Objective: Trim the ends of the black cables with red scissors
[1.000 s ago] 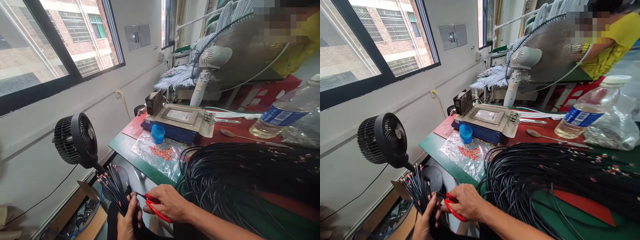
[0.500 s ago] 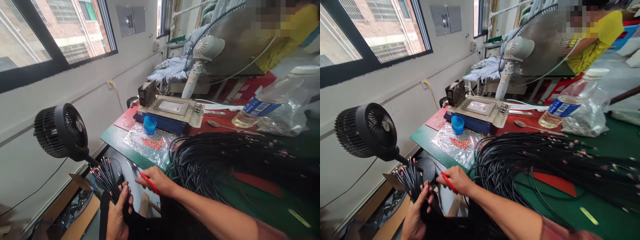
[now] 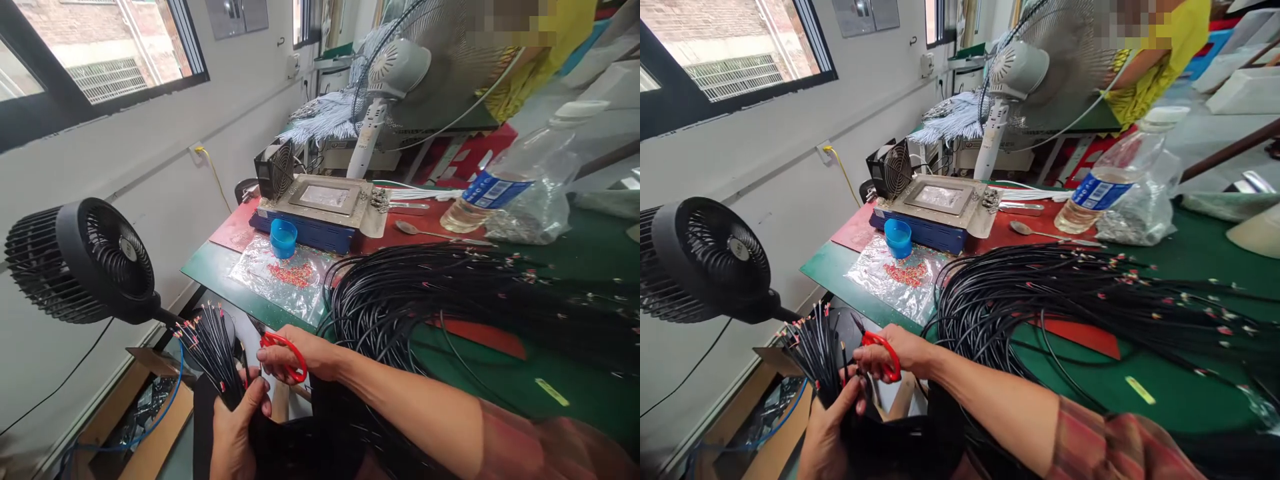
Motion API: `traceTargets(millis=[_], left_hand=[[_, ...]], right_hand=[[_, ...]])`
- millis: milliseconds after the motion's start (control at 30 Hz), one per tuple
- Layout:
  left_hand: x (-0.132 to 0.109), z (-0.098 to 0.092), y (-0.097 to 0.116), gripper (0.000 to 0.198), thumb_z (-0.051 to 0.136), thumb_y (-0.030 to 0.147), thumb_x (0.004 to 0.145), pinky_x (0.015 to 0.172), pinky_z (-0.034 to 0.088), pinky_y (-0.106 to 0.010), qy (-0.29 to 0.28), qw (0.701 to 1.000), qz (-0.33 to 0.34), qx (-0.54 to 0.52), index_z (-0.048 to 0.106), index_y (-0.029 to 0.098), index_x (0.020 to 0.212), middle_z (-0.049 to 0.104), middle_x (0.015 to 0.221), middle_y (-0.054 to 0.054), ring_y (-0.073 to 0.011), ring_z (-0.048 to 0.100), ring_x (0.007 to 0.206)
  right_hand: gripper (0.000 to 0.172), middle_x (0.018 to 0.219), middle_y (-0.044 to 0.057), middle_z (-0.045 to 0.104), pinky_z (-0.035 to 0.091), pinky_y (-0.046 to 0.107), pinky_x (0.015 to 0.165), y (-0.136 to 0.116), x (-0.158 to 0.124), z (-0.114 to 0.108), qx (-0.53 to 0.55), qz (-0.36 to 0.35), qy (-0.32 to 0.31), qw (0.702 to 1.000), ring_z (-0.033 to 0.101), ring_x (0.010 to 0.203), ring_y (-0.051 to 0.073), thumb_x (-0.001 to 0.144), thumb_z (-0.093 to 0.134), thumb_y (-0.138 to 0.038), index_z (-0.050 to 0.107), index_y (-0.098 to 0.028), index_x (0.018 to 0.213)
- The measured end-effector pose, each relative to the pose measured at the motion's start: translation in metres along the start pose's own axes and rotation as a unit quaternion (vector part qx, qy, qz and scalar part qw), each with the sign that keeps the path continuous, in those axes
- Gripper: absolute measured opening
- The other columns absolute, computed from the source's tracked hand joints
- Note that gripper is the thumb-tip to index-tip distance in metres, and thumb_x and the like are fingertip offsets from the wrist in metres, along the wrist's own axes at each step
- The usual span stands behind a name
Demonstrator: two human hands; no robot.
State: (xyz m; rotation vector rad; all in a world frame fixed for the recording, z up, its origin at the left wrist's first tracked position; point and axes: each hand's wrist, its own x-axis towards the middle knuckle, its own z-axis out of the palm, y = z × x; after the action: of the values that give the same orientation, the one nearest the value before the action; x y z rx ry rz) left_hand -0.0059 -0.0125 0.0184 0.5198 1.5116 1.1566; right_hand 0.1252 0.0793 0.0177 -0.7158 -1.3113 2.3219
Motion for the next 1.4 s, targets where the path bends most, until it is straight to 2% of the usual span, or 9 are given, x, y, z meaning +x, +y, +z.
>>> traceTargets(millis=[333,533,633,767,867,933,1033,1300,1400], left_hand=[[0.003,0.001,0.004,0.025,0.058,0.040,0.065,0.046,0.023,-0.022,0.003,1.000,0.016,0.025,0.055,0.015,0.069,0.042,0.040,0.006,-0.0056,0.033,0.042],[0.003,0.002,0.003,0.022,0.057,0.035,0.066,0.041,0.022,-0.021,-0.042,0.998,0.047,0.019,0.054,0.013,0.061,0.045,0.039,0.003,-0.0048,0.035,0.037],[0.006,0.001,-0.001,0.021,0.056,0.033,0.068,0.039,0.023,-0.020,-0.059,0.996,0.066,0.007,0.055,0.013,0.060,0.045,0.041,0.003,-0.0040,0.036,0.035],[0.012,-0.003,-0.009,0.019,0.059,0.034,0.066,0.036,0.024,-0.018,-0.051,0.995,0.022,-0.083,0.056,0.015,0.066,0.046,0.043,0.005,-0.0034,0.036,0.034],[0.015,-0.007,-0.012,0.022,0.061,0.036,0.064,0.036,0.024,-0.017,-0.053,0.991,-0.014,-0.121,0.056,0.014,0.063,0.044,0.041,0.005,-0.0027,0.035,0.034],[0.015,-0.008,-0.013,0.024,0.059,0.038,0.065,0.036,0.023,-0.018,-0.068,0.991,-0.025,-0.114,0.055,0.014,0.060,0.038,0.034,0.006,-0.0032,0.033,0.033],[0.015,-0.008,-0.013,0.024,0.058,0.038,0.066,0.036,0.023,-0.019,-0.079,0.991,-0.026,-0.101,0.056,0.015,0.060,0.038,0.032,0.005,-0.0045,0.034,0.032],[0.016,-0.010,-0.016,0.021,0.053,0.033,0.071,0.036,0.018,-0.020,-0.128,0.991,0.030,-0.038,0.057,0.015,0.061,0.039,0.033,0.004,-0.0038,0.034,0.029],[0.018,-0.011,-0.018,0.020,0.052,0.032,0.071,0.036,0.019,-0.020,-0.128,0.990,0.042,-0.039,0.056,0.015,0.061,0.039,0.031,0.005,-0.0043,0.034,0.029]], right_hand=[[0.037,0.043,-0.006,0.044,0.027,0.016,0.035,0.003,-0.002,0.003,-0.077,0.002,-0.020,0.997,0.037,0.037,0.003,0.058,0.071,-0.043,0.053,-0.011,0.056],[0.042,0.041,-0.003,0.046,0.028,0.017,0.034,-0.002,-0.001,0.006,-0.015,0.006,0.030,0.999,0.038,0.033,0.004,0.064,0.064,-0.049,0.052,-0.010,0.052],[0.041,0.041,-0.003,0.047,0.029,0.017,0.034,-0.004,-0.002,0.005,-0.005,0.014,0.012,1.000,0.041,0.033,0.005,0.064,0.064,-0.046,0.052,-0.010,0.051],[0.038,0.041,-0.002,0.048,0.029,0.016,0.033,-0.004,-0.003,0.005,-0.008,0.035,-0.013,0.999,0.041,0.032,0.005,0.066,0.063,-0.043,0.052,-0.010,0.051],[0.038,0.041,-0.003,0.048,0.029,0.016,0.032,-0.003,-0.002,0.005,-0.010,0.030,-0.006,0.999,0.039,0.032,0.004,0.065,0.064,-0.045,0.054,-0.010,0.054],[0.040,0.041,-0.003,0.047,0.029,0.016,0.033,-0.002,-0.002,0.005,-0.005,0.016,0.010,1.000,0.041,0.032,0.005,0.065,0.064,-0.048,0.054,-0.010,0.056],[0.042,0.041,-0.003,0.046,0.029,0.016,0.033,-0.002,-0.002,0.005,-0.001,0.006,0.006,1.000,0.041,0.032,0.005,0.064,0.064,-0.050,0.053,-0.010,0.055],[0.038,0.041,-0.004,0.048,0.028,0.016,0.032,0.000,-0.001,0.004,-0.006,0.018,-0.014,1.000,0.040,0.032,0.005,0.062,0.067,-0.044,0.053,-0.010,0.055],[0.040,0.041,-0.004,0.047,0.027,0.016,0.032,0.002,0.000,0.003,-0.004,0.007,-0.008,1.000,0.039,0.033,0.005,0.063,0.066,-0.047,0.053,-0.010,0.056]])
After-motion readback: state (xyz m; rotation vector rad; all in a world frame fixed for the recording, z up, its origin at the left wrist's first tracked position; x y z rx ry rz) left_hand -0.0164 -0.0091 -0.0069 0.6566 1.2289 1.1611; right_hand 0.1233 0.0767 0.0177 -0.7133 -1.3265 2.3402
